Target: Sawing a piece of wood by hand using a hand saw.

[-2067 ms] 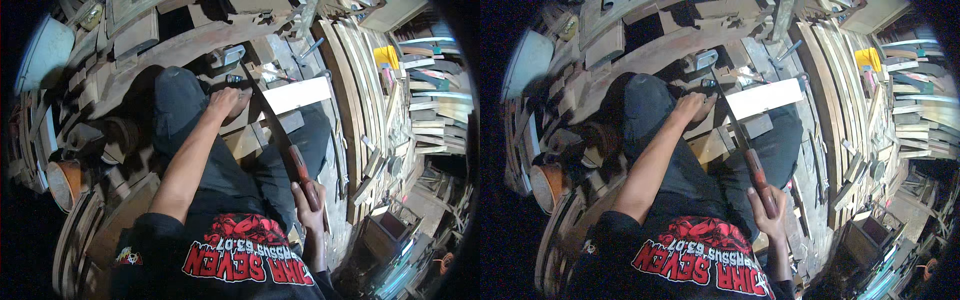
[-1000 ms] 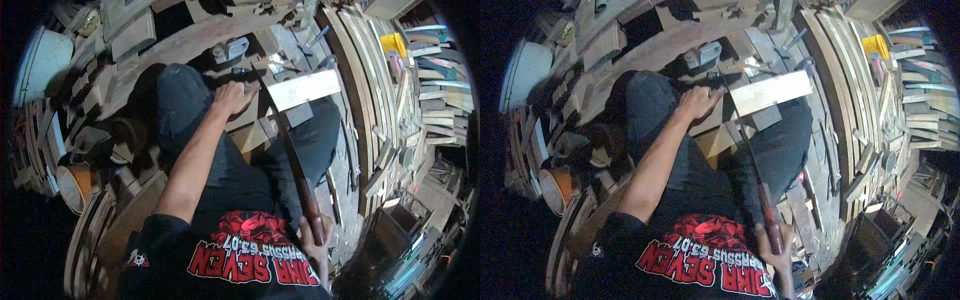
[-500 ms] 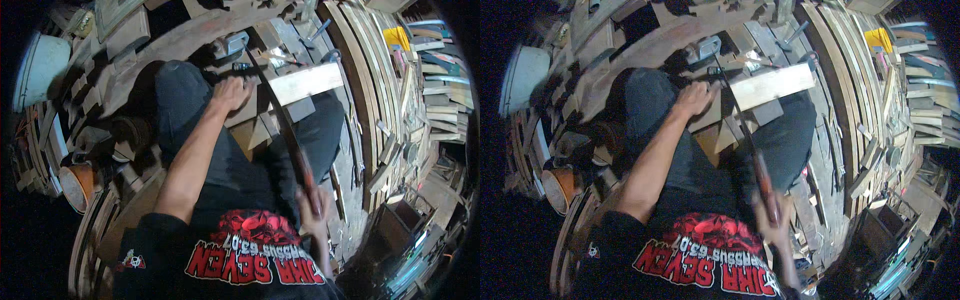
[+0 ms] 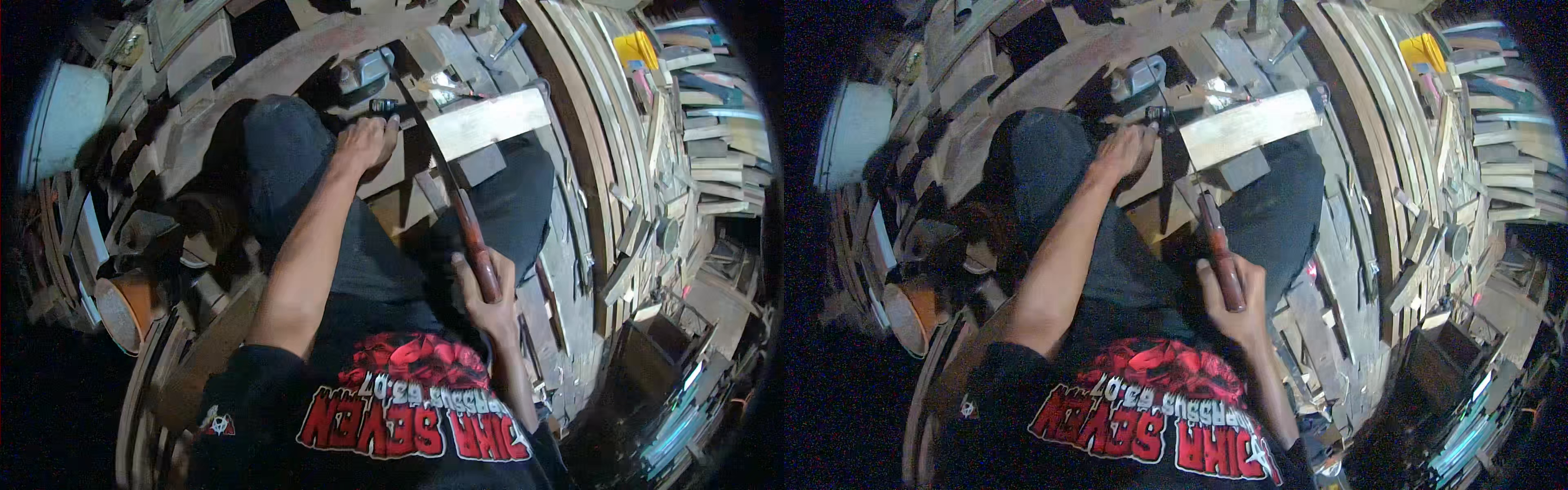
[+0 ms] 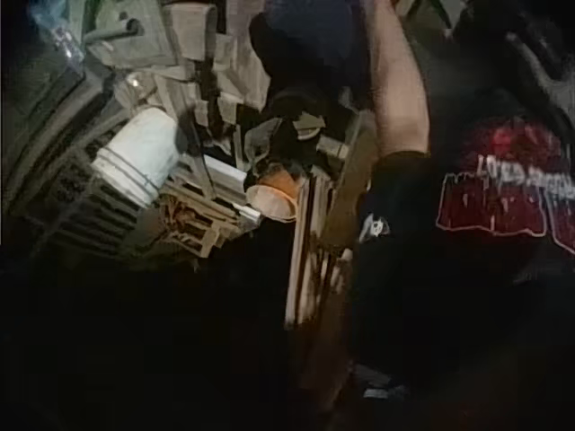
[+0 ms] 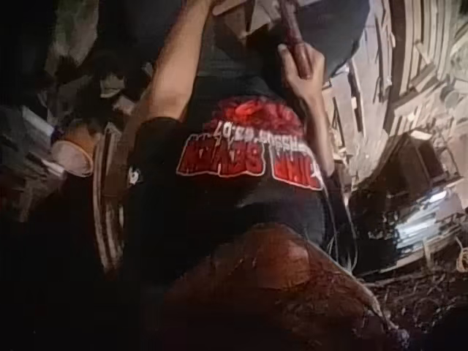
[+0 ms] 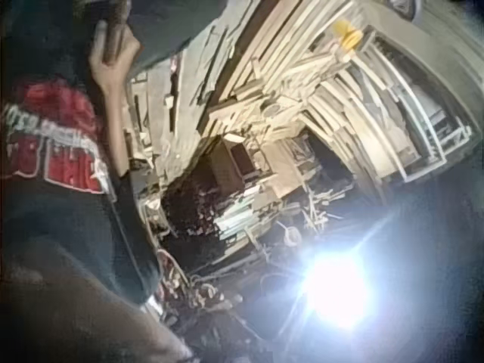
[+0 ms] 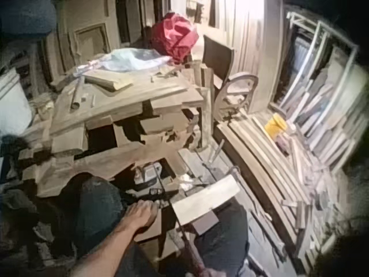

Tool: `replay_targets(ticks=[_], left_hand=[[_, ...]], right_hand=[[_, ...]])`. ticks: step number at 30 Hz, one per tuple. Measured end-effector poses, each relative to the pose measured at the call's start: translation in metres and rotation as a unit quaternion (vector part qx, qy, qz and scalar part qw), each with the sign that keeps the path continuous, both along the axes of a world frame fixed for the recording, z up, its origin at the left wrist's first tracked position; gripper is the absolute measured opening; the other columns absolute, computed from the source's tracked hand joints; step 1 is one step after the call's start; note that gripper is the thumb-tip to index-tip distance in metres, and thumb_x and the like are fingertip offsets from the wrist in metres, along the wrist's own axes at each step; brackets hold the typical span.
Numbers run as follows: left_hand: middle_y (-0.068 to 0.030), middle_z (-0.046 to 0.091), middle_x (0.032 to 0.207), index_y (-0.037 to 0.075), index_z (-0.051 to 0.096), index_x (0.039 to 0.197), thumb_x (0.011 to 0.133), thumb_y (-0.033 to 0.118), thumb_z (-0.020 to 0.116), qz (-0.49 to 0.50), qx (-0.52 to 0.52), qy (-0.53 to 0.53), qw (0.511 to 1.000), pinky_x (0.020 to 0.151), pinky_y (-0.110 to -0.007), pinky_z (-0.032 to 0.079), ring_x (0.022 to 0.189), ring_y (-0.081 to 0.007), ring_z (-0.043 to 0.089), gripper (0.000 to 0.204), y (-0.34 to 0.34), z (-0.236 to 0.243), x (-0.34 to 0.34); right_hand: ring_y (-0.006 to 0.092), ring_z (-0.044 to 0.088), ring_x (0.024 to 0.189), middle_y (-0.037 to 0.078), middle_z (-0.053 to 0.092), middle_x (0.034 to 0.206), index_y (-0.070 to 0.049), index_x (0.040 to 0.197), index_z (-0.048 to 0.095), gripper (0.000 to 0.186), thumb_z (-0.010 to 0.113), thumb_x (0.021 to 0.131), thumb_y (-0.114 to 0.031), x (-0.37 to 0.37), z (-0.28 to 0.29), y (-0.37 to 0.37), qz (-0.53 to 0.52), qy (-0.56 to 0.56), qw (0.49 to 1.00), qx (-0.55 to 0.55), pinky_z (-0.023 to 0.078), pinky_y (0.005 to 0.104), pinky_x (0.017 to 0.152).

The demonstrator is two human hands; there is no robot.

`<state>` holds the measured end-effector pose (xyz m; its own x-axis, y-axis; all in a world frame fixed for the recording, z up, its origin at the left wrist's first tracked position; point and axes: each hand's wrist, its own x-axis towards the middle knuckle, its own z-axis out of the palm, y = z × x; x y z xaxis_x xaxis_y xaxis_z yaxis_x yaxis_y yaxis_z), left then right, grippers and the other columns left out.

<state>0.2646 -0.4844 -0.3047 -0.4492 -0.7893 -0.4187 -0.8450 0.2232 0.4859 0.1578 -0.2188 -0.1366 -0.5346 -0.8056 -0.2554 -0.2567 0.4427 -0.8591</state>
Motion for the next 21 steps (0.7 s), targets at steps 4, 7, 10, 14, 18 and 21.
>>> replay_targets(ticks=[4,7,10,14,18,21], left_hand=[[-0.0306,0.066,0.112,-0.001,0.071,0.102,0.103,0.051,0.035,0.012,-0.004,-0.006,1.0,0.096,-0.053,0.049,0.108,-0.0481,0.062,0.063,0.004,0.008,0.005],[-0.0284,0.066,0.115,0.0,0.071,0.103,0.102,0.051,0.036,0.005,0.003,-0.016,1.0,0.096,-0.052,0.05,0.108,-0.047,0.063,0.062,0.0,0.01,0.004],[-0.0303,0.067,0.108,0.001,0.071,0.098,0.102,0.05,0.039,0.006,-0.004,0.023,1.0,0.096,-0.053,0.049,0.105,-0.0461,0.064,0.059,0.009,0.0,0.006],[-0.0299,0.068,0.109,0.0,0.07,0.1,0.101,0.049,0.039,0.015,-0.021,-0.012,1.0,0.095,-0.053,0.05,0.104,-0.0459,0.065,0.059,-0.001,-0.008,0.012],[-0.0307,0.068,0.106,-0.002,0.073,0.096,0.101,0.048,0.04,0.008,-0.01,-0.008,1.0,0.093,-0.053,0.052,0.103,-0.047,0.066,0.06,0.006,0.005,0.003],[-0.0308,0.067,0.108,-0.002,0.073,0.099,0.102,0.048,0.038,0.015,-0.019,0.017,1.0,0.094,-0.052,0.052,0.104,-0.0448,0.066,0.062,0.009,0.002,-0.001]], right_hand=[[0.0104,0.044,0.047,0.004,0.046,0.053,0.003,0.116,0.067,0.034,0.071,0.086,-0.011,-0.004,0.057,0.089,0.026,-0.027,0.995,0.094,0.037,0.0304,0.047],[0.0108,0.047,0.058,0.006,0.049,0.06,0.002,0.112,0.066,0.026,0.07,0.092,-0.014,-0.01,0.034,0.077,0.149,0.183,0.972,0.024,0.041,0.03,0.056],[0.0153,0.053,0.071,0.009,0.052,0.073,0.0,0.097,0.064,0.022,0.073,0.093,-0.02,-0.003,-0.013,0.014,0.009,0.076,0.997,0.006,0.042,0.0314,0.065],[0.0175,0.051,0.053,0.012,0.055,0.064,0.003,0.102,0.066,0.018,0.067,0.089,-0.01,-0.002,0.051,0.061,0.094,0.075,0.993,0.016,0.042,0.0368,0.054],[0.0096,0.044,0.052,0.006,0.048,0.056,0.0,0.071,0.057,0.024,0.068,0.089,-0.012,-0.024,0.023,0.043,0.085,0.019,0.994,0.067,0.034,0.0314,0.048],[0.0122,0.038,0.051,0.006,0.045,0.056,0.0,0.072,0.055,0.026,0.069,0.091,-0.011,-0.013,-0.012,-0.01,0.038,0.002,0.999,-0.001,0.031,0.0326,0.049]])
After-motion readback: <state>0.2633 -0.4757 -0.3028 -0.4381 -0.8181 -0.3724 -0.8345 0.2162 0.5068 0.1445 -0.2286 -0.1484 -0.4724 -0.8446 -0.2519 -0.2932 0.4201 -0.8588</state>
